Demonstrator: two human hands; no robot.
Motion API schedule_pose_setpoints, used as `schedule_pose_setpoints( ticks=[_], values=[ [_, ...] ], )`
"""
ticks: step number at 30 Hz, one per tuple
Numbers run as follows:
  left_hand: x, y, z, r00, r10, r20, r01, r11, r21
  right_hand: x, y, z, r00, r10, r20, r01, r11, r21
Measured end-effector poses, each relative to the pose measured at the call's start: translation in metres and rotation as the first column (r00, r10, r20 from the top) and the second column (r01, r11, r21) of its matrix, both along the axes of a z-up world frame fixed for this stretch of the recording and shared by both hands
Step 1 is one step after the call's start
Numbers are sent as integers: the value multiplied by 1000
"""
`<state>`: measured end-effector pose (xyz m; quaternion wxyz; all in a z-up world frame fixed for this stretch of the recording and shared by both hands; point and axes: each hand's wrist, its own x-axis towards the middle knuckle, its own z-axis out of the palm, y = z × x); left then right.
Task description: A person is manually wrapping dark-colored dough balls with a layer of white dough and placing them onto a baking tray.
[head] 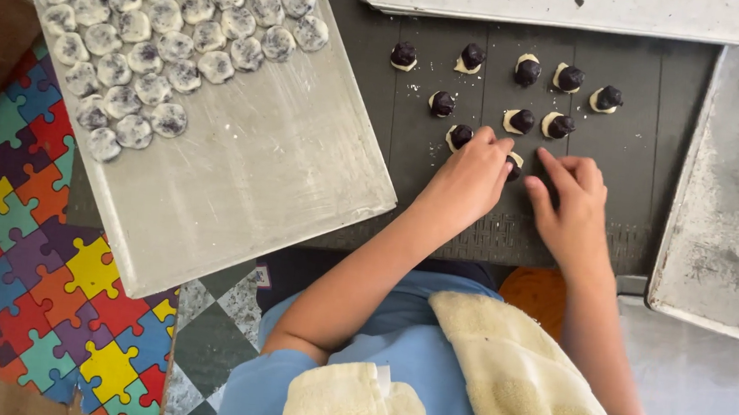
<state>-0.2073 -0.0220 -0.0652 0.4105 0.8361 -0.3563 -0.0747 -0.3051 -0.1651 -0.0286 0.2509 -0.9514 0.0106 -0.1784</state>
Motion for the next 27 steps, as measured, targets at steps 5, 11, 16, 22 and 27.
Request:
schedule_pose_setpoints(
  ticks=[5, 11, 16, 22, 27],
  values=[
    [-2, 8, 7, 1000, -11, 14, 11, 1000, 10, 5, 24, 20, 989, -27, -148, 33, 999, 38],
    [0, 28, 31, 992, -127, 28, 127, 992, -4, -6, 31, -2, 994, -7, -105, 13, 999, 50],
    [-2, 43, 56, 974, -222, -45, 210, 960, -184, -13, 41, 2, 995, 7, 95, -42, 927, 374],
    [-22, 31, 49, 963, -124, -241, -52, 786, -616, -17, 45, 25, 993, 92, 76, -116, 610, 784],
    [-33, 36, 55, 982, -71, -176, -53, 788, -613, -25, 36, 7, 999, -37, 20, 10, 670, 743]
  ],
)
